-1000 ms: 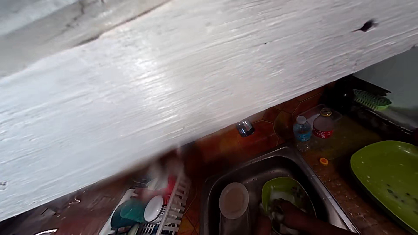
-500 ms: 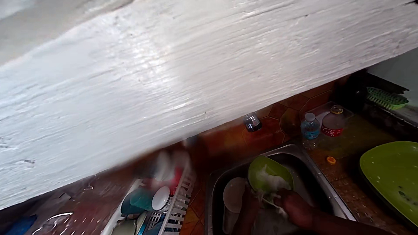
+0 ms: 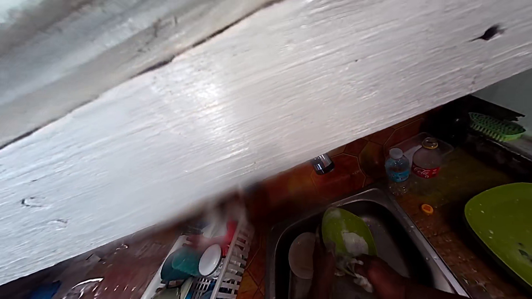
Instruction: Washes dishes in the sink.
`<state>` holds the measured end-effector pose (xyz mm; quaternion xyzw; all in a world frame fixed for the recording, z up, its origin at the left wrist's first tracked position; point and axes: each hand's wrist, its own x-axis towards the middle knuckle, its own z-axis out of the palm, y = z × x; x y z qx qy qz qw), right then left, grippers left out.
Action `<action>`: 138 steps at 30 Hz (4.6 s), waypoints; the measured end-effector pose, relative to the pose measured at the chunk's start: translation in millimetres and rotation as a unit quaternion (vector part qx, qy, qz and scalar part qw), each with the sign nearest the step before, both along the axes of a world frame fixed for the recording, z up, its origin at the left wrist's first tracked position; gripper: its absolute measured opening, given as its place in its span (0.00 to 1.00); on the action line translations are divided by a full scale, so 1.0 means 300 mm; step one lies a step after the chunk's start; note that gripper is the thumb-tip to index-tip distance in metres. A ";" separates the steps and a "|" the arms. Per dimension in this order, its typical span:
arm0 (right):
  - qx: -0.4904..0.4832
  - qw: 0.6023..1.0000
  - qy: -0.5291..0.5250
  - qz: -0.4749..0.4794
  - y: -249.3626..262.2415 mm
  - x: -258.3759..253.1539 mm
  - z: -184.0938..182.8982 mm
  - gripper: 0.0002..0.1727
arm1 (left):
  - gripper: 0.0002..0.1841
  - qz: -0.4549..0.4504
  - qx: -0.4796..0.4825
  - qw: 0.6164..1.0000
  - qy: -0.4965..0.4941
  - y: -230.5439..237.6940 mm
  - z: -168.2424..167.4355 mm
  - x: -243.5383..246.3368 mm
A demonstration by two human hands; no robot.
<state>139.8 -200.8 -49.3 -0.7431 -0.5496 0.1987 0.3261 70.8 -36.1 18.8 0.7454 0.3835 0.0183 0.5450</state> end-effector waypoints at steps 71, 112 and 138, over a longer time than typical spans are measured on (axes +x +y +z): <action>-0.194 0.976 0.073 0.072 0.030 0.063 0.268 0.27 | 0.36 0.010 -0.076 0.994 0.073 -0.035 0.003 -0.032; 0.292 0.845 0.193 -0.405 0.093 -0.044 0.002 0.27 | 0.17 0.263 -0.395 0.804 -0.357 -0.085 0.062 -0.060; 0.131 0.972 -0.079 -0.176 0.097 0.031 0.188 0.18 | 0.12 0.017 -0.221 0.955 -0.196 -0.084 0.021 -0.138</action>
